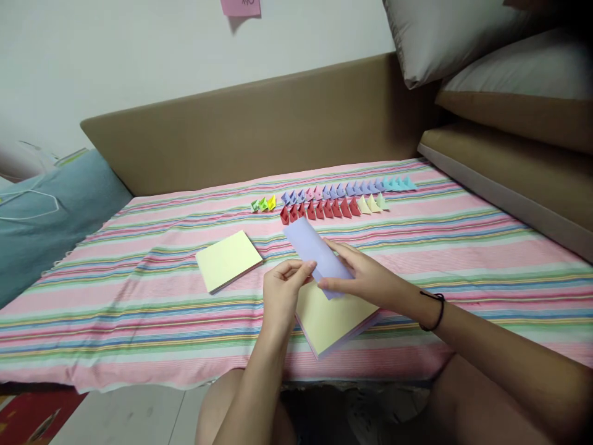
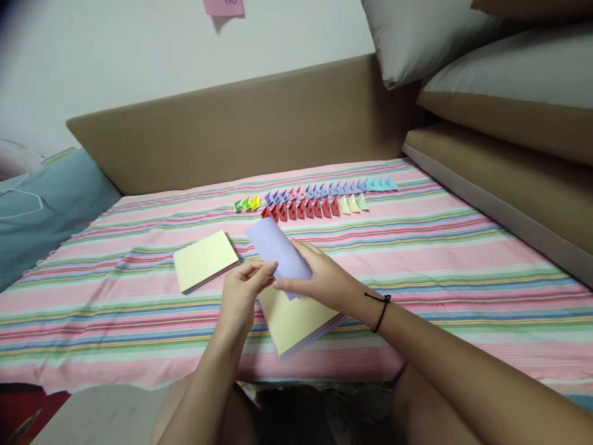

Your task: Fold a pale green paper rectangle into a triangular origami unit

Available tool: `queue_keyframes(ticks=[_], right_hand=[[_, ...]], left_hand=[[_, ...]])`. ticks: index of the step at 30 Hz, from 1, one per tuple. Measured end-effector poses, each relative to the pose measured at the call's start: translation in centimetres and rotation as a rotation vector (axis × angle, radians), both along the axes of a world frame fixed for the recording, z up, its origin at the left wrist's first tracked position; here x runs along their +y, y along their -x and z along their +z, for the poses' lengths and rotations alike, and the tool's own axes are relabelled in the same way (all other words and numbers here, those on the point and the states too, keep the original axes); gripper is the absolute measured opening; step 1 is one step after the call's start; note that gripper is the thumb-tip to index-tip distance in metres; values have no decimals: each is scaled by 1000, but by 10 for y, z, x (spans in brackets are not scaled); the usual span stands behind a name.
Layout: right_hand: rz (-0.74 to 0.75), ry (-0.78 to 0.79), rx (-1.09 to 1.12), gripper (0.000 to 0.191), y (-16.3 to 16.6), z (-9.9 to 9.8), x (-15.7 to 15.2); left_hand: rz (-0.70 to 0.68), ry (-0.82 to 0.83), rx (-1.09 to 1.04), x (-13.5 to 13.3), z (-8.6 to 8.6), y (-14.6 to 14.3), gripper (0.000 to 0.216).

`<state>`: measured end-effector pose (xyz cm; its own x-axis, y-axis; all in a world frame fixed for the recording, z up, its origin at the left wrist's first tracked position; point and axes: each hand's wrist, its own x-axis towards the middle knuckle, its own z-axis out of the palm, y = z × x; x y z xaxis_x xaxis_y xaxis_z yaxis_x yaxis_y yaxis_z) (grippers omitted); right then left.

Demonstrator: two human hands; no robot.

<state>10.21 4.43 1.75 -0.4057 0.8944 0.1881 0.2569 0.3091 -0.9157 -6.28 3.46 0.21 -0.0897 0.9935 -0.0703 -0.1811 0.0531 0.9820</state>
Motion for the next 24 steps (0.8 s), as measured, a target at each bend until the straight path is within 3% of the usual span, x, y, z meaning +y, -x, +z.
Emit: queue_keyframes(ticks=[3,6,10,14,20,24], right_hand=[[51,54,-39,69,2,4,-3],[65,225,64,51,-2,6,-2],[-90,400,204,31,-13,7,4],[-205,420,252,23,-26,9,9],[-152,450,346,29,-33,15,11],[-177,295,235,24,-37,14,14]], left_hand=[[-43,-21,-14,0,0,1,21],[-83,-62,-35,0,1,3,18],[-149,-118,-54,-2,6,7,17],[-186,-127,-46,-3,10,10,13],[29,-188,152,3,11,19,16],[45,-147,285,4,12,25,20]])
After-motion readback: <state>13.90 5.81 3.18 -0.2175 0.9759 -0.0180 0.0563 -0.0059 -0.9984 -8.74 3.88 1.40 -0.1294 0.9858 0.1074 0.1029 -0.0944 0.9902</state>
